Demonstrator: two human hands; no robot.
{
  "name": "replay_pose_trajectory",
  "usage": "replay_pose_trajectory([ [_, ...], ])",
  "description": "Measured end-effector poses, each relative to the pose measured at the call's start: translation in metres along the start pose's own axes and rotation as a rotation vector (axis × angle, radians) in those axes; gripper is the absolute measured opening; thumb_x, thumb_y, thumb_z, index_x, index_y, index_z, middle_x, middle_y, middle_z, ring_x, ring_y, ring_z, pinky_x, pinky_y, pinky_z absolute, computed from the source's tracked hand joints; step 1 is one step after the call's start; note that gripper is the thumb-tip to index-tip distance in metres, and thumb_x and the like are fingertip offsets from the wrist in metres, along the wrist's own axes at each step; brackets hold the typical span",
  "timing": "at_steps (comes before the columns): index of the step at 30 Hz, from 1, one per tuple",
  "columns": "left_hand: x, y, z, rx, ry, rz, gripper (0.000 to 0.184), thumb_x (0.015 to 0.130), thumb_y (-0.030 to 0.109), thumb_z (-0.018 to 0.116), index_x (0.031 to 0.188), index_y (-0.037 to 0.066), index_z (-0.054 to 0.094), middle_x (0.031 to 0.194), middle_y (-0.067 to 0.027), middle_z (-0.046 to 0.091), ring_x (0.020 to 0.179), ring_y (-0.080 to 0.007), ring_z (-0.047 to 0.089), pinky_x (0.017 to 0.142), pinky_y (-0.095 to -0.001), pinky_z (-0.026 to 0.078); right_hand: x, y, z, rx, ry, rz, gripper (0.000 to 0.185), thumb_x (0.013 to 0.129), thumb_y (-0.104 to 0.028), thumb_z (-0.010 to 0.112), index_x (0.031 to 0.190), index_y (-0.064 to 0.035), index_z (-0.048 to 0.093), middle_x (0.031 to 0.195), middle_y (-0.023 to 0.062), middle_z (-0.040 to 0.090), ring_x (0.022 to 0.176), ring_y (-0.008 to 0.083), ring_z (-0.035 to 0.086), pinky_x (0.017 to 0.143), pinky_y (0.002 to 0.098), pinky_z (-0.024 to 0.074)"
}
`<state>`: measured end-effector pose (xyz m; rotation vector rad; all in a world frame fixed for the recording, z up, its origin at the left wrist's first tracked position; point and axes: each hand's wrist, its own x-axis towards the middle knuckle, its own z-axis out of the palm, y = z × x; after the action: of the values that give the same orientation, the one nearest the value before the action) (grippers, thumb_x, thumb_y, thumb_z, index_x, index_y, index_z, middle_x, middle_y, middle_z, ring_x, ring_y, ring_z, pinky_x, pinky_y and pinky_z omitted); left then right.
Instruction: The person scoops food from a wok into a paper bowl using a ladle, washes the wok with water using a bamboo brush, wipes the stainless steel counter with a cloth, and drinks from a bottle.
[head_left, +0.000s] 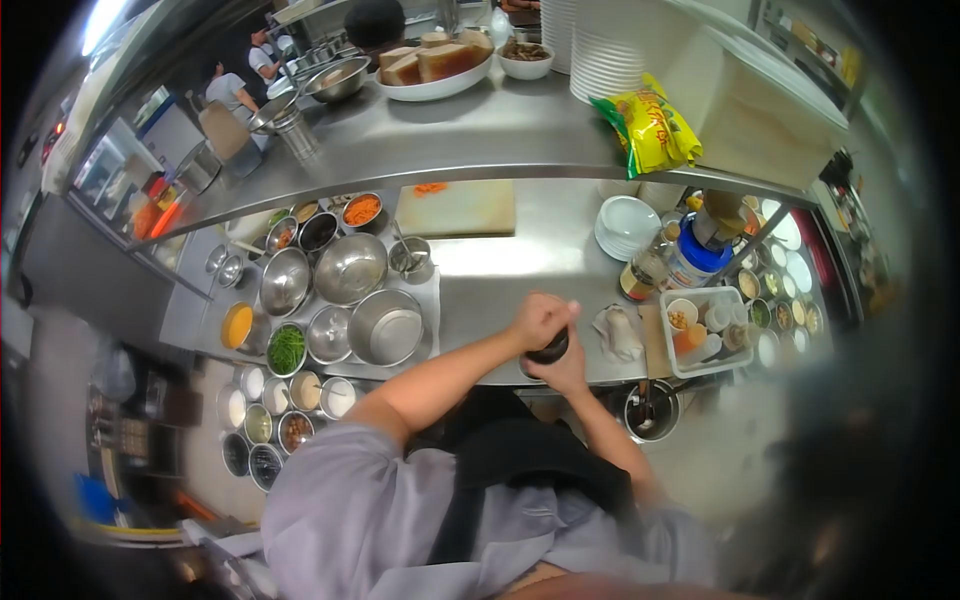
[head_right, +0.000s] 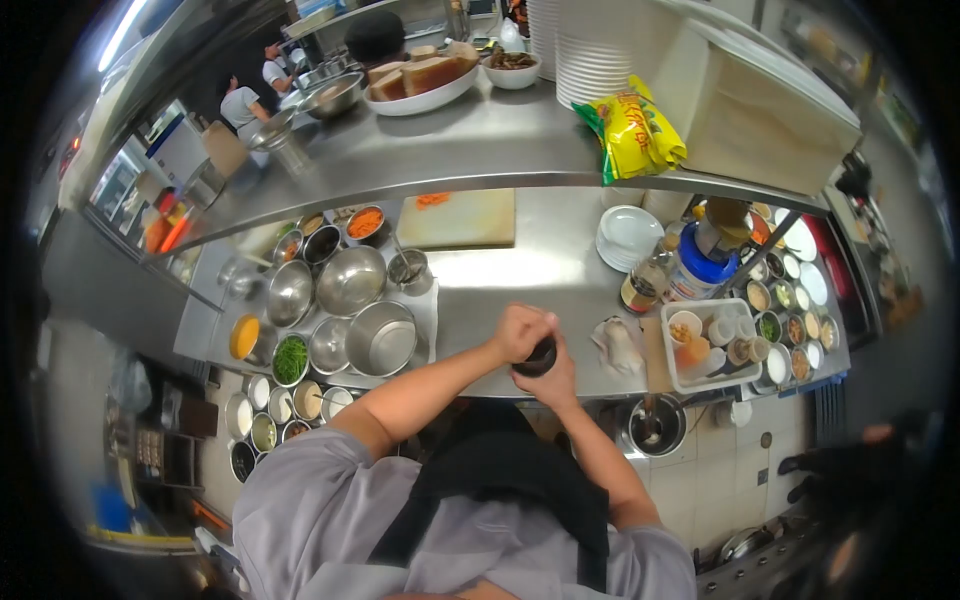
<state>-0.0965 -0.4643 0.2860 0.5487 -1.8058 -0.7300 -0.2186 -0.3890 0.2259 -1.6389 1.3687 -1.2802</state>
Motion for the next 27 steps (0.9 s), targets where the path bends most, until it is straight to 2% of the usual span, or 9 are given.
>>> replay_pose_trajectory([
  [4, 0.001, 0.014, 0.012, 0.157, 0.235, -0.308, 0.049, 0.099, 0.024, 0.06, 0.058, -0.002, 0.053, 0.053, -0.0159, 0.051, 0.044, -0.0286, 0.048, 0.048, -0.0417, 0.039, 0.007, -0.003, 0.021, -0.113, 0.153, 0.153, 0.107, 0.06, -0.031, 0.093, 0.147, -0.0033, 0.037, 0.128, 0.0184, 0.064, 0.119, 0.0328, 0.064, 0.1, 0.039, 0.0498],
  [7, 0.009, 0.031, 0.015, 0.307, 0.189, -0.338, 0.044, 0.099, 0.029, 0.062, 0.066, -0.001, 0.06, 0.051, -0.0162, 0.052, 0.042, -0.0275, 0.051, 0.047, -0.0404, 0.042, 0.005, -0.008, 0.018, 0.001, 0.046, 0.143, 0.105, 0.062, -0.03, 0.092, 0.147, -0.0029, 0.036, 0.128, 0.0176, 0.064, 0.119, 0.034, 0.064, 0.1, 0.0396, 0.0495],
  [10, 0.018, 0.052, -0.011, 0.501, -0.133, -0.386, 0.035, 0.096, 0.034, 0.065, 0.08, 0.002, 0.068, 0.059, -0.0183, 0.061, 0.051, -0.0228, 0.06, 0.052, -0.037, 0.047, -0.003, -0.004, 0.018, 0.056, 0.072, -0.029, 0.103, 0.063, -0.03, 0.092, 0.145, -0.0025, 0.038, 0.125, 0.0165, 0.065, 0.117, 0.0339, 0.064, 0.099, 0.0394, 0.0504],
  [13, 0.025, 0.044, -0.032, 0.313, -0.451, -0.515, 0.033, 0.094, 0.037, 0.069, 0.1, 0.004, 0.068, 0.065, -0.0141, 0.065, 0.058, -0.0196, 0.062, 0.057, -0.0337, 0.05, -0.006, -0.002, 0.015, 0.032, 0.039, 0.097, 0.107, 0.061, -0.029, 0.093, 0.147, -0.0017, 0.036, 0.126, 0.0168, 0.064, 0.118, 0.032, 0.065, 0.098, 0.0391, 0.0516],
  [15, 0.033, 0.046, -0.04, -0.412, -0.435, -1.002, 0.04, 0.094, 0.036, 0.07, 0.116, 0.003, 0.061, 0.074, -0.0076, 0.062, 0.067, -0.019, 0.063, 0.062, -0.0299, 0.051, -0.007, 0.007, 0.018, 0.025, 0.062, 0.04, 0.112, 0.058, -0.029, 0.095, 0.148, -0.0006, 0.035, 0.126, 0.0177, 0.064, 0.116, 0.0305, 0.066, 0.097, 0.0384, 0.0524],
  [19, 0.027, 0.054, -0.042, -1.182, 0.084, -1.218, 0.027, 0.1, 0.02, 0.06, 0.117, 0.0, 0.057, 0.082, -0.0061, 0.056, 0.072, -0.0197, 0.061, 0.071, -0.0362, 0.06, -0.003, -0.006, 0.005, -0.007, 0.114, 0.012, 0.115, 0.055, -0.029, 0.096, 0.148, 0.0004, 0.035, 0.126, 0.0189, 0.065, 0.114, 0.0302, 0.067, 0.097, 0.0386, 0.0528],
  [21, 0.028, 0.069, -0.038, -1.275, 0.19, -1.209, 0.021, 0.102, 0.015, 0.054, 0.114, -0.002, 0.055, 0.082, -0.0074, 0.054, 0.074, -0.0215, 0.06, 0.082, -0.0429, 0.061, 0.0, -0.024, -0.006, -0.022, 0.178, -0.031, 0.114, 0.054, -0.03, 0.096, 0.146, 0.0009, 0.037, 0.125, 0.0192, 0.065, 0.112, 0.0304, 0.068, 0.096, 0.0388, 0.0533],
  [23, 0.028, 0.092, -0.031, -1.434, 0.42, -1.019, 0.017, 0.102, 0.011, 0.053, 0.113, -0.002, 0.052, 0.083, -0.008, 0.052, 0.076, -0.0232, 0.058, 0.089, -0.0455, 0.059, 0.003, -0.047, -0.016, -0.035, 0.205, -0.02, 0.113, 0.055, -0.03, 0.096, 0.146, 0.0014, 0.037, 0.125, 0.0193, 0.065, 0.111, 0.0307, 0.068, 0.095, 0.0386, 0.0536],
  [27, 0.034, 0.121, -0.021, -1.502, 0.533, -0.738, 0.015, 0.102, 0.009, 0.051, 0.113, -0.002, 0.048, 0.083, -0.0072, 0.05, 0.085, -0.0232, 0.055, 0.104, -0.0504, 0.05, 0.009, -0.083, -0.028, -0.126, 0.315, -0.021, 0.109, 0.057, -0.03, 0.095, 0.145, 0.003, 0.038, 0.119, 0.0185, 0.067, 0.108, 0.0319, 0.069, 0.092, 0.0381, 0.0545],
])
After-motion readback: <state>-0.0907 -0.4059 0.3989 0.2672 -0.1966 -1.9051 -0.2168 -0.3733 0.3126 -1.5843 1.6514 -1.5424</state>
